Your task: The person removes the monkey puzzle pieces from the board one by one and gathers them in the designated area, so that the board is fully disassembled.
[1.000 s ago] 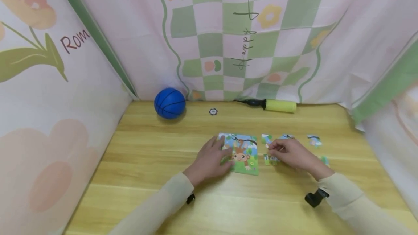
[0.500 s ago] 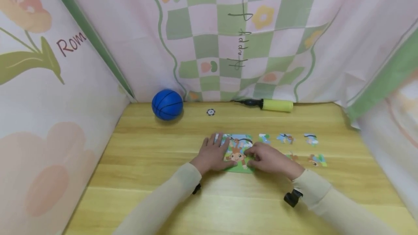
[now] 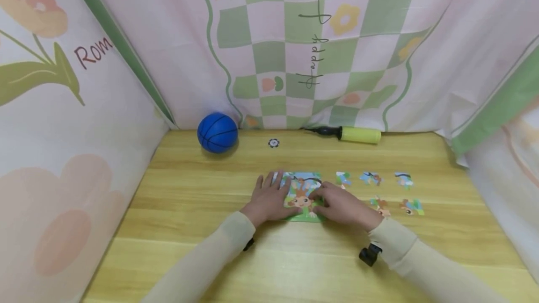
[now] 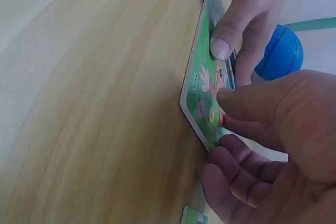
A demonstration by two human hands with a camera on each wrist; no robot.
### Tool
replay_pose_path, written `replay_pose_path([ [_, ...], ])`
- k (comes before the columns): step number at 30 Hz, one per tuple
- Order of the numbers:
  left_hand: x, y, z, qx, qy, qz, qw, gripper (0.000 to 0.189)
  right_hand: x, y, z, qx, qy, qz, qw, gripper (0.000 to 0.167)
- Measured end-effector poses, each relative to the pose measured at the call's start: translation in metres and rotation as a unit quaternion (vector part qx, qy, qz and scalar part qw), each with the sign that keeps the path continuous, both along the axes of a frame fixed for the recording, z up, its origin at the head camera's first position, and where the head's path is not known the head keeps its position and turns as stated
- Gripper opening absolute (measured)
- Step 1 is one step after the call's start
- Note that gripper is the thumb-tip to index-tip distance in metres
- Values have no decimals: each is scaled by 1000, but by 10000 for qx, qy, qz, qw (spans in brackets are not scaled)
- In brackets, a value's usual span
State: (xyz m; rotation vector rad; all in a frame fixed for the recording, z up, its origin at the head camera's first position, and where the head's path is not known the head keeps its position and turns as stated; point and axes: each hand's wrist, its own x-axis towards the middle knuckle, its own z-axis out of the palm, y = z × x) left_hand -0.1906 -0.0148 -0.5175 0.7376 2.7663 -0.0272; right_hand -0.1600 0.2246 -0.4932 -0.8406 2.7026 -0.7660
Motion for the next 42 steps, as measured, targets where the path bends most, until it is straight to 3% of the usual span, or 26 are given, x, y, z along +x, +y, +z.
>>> replay_pose_path([
  [5,0,2,-1,8,-16,-3,10000,105,-1,0,-4,-275,-4,-167,9995,23],
  [11,-1,3,-1,-24,-13,0,10000,105,2,1,-4,-975,-373,-427,9936,15],
  [16,-1,5,-1,73,-35,-60,9999,105,12,27,4,-1427,-459,-826,9852,16],
  [23,-1,3,0,-29,-73,8,10000,104,42,112,14,-1105,-492,-1428,9823,26],
  [28,-2,-1,0,-20,-51,-10,10000,104,70,183,6,-670,-650,-2104,9731,28],
  [31,-3,-3,0,-48,-45,-6,10000,104,83,212,-1,-454,-675,-2290,9700,27],
  [35,-3,-5,-1,-77,-23,8,10000,104,92,227,-7,-376,-750,-2365,9680,26],
  [42,-3,-2,0,89,-87,-30,9999,103,94,230,-10,-195,-803,-2529,9640,29],
])
